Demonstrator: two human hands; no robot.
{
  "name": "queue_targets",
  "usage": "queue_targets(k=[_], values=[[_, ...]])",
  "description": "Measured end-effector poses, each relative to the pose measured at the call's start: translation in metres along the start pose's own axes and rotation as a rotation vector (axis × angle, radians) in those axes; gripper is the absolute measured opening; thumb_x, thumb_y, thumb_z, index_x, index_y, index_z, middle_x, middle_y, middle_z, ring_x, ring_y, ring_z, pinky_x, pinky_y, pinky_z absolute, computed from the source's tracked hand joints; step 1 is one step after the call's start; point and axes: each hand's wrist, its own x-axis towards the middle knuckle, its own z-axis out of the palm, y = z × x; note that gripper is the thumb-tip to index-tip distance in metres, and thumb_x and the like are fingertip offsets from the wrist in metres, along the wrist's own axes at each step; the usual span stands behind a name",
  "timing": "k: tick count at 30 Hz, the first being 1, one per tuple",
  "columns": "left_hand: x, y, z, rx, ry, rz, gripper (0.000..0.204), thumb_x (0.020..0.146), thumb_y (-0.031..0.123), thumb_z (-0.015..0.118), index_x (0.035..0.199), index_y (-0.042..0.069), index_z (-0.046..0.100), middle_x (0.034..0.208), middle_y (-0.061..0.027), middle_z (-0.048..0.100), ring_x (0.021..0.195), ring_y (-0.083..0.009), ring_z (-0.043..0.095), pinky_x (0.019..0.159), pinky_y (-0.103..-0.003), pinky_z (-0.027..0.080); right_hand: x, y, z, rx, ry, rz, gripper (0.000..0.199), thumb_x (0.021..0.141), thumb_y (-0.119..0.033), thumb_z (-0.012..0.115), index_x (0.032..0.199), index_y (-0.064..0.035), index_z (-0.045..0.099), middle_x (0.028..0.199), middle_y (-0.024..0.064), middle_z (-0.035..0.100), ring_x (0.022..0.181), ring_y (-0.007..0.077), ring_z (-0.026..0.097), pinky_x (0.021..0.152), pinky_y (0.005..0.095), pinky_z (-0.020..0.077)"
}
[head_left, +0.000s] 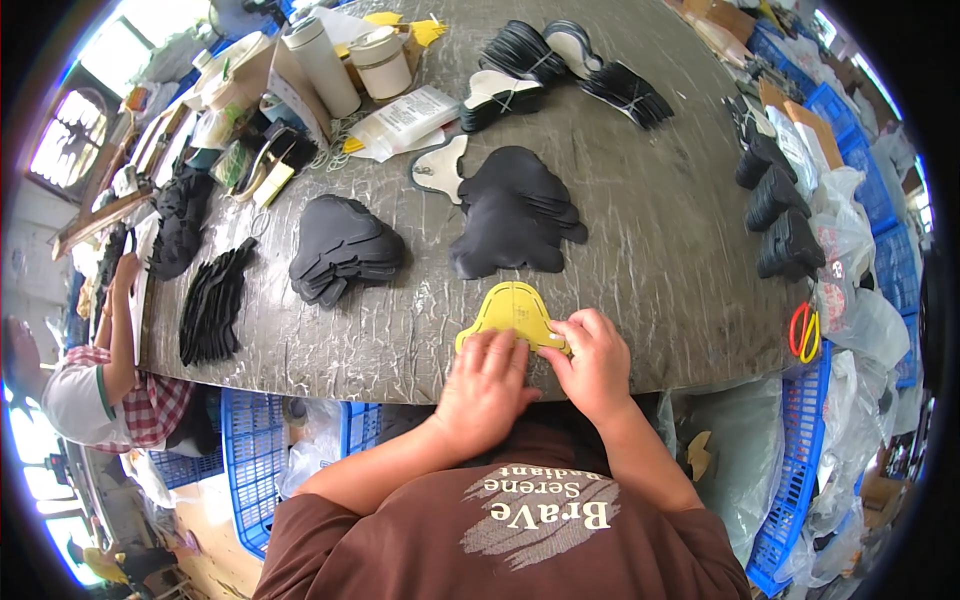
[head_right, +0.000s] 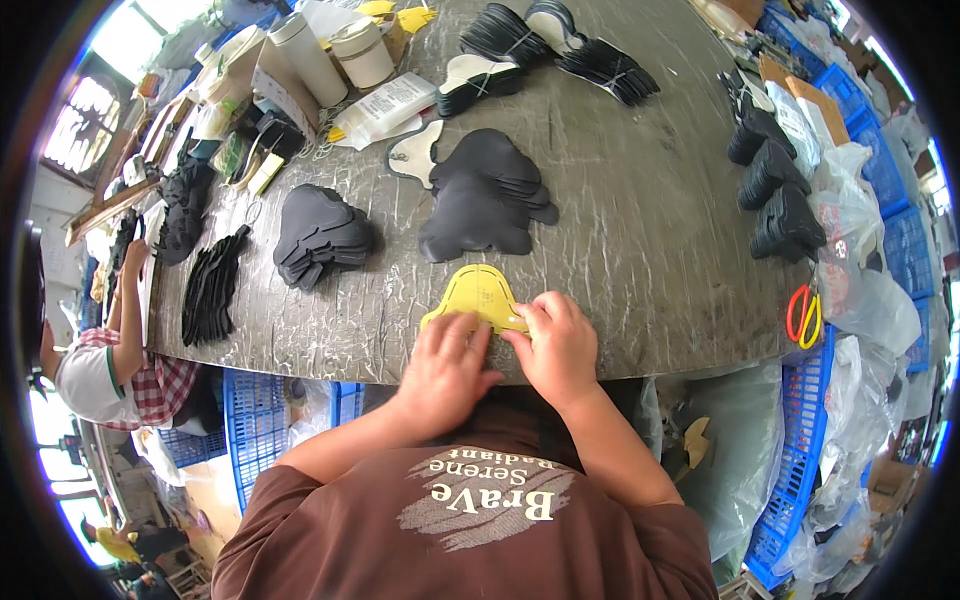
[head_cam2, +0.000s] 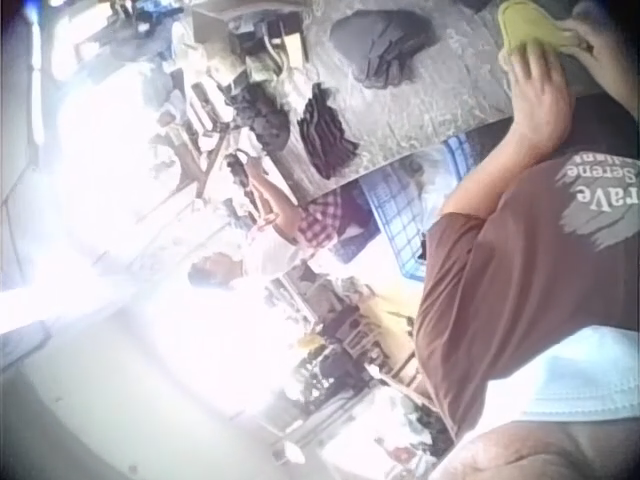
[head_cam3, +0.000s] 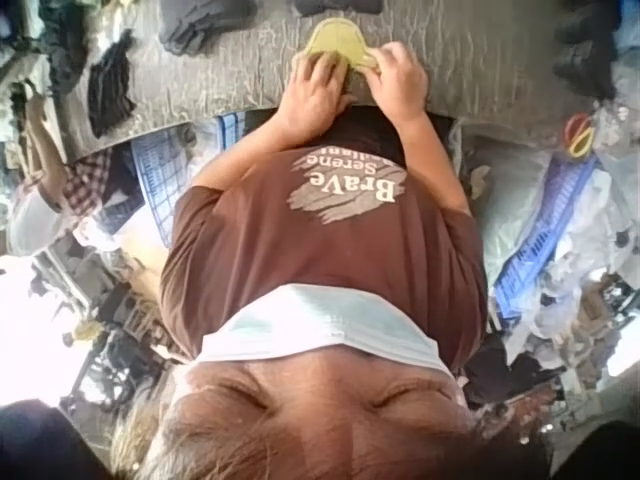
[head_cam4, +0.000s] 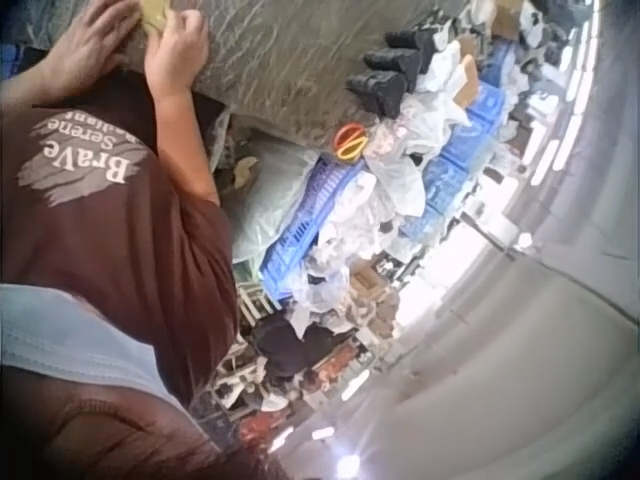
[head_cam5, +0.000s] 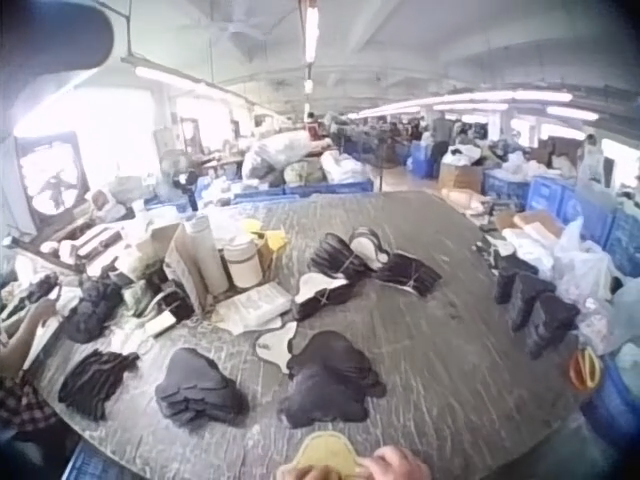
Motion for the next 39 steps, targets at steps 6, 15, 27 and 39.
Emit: queue_targets(k=[6, 15, 27, 39], values=[[-0.006, 0.006, 0.017, 0.102, -0.034, 0.054, 0.075, 0.076, 0.048, 0.070, 0.126, -0.006, 0.054, 0.129, -0.0257, 0.048, 0.121, -0.0445, 0.045, 0.104, -0.053, 0.038, -0.003, -0.002, -0.001, -0.017, 0.010, 0.020, 0.032, 0.066, -0.015, 0.080, 0.094, -0.0062, 0.068, 0.090, 0.0065, 0.058, 0.085, 0.0274, 0.060, 0.071, 0.0398, 0.0496], [-0.007, 0.008, 0.025, 0.176, -0.002, 0.081, 0.082, 0.075, 0.055, 0.067, 0.128, -0.005, 0.054, 0.133, -0.0268, 0.047, 0.123, -0.0464, 0.045, 0.105, -0.053, 0.036, -0.001, 0.004, -0.001, -0.013, 0.002, 0.001, 0.034, 0.066, -0.014, 0.081, 0.096, -0.0060, 0.068, 0.089, 0.0074, 0.057, 0.082, 0.0272, 0.060, 0.069, 0.0383, 0.0500], [-0.009, 0.007, 0.013, 0.106, -0.065, 0.004, 0.078, 0.073, 0.046, 0.073, 0.128, -0.004, 0.052, 0.132, -0.0229, 0.048, 0.124, -0.0441, 0.043, 0.104, -0.053, 0.037, -0.002, -0.003, 0.002, -0.016, -0.011, 0.016, 0.032, 0.067, -0.019, 0.081, 0.096, -0.0081, 0.069, 0.091, 0.0070, 0.059, 0.082, 0.0274, 0.061, 0.069, 0.0381, 0.0506], [0.007, 0.010, 0.011, 0.308, -0.145, 0.174, 0.079, 0.078, 0.056, 0.064, 0.124, -0.008, 0.055, 0.125, -0.0295, 0.052, 0.115, -0.0482, 0.051, 0.097, -0.051, 0.046, 0.029, 0.001, -0.022, 0.311, 0.022, -0.002, 0.008, 0.085, -0.006, 0.064, 0.089, 0.0011, 0.062, 0.089, 0.0127, 0.058, 0.080, 0.0290, 0.060, 0.069, 0.0368, 0.0494]])
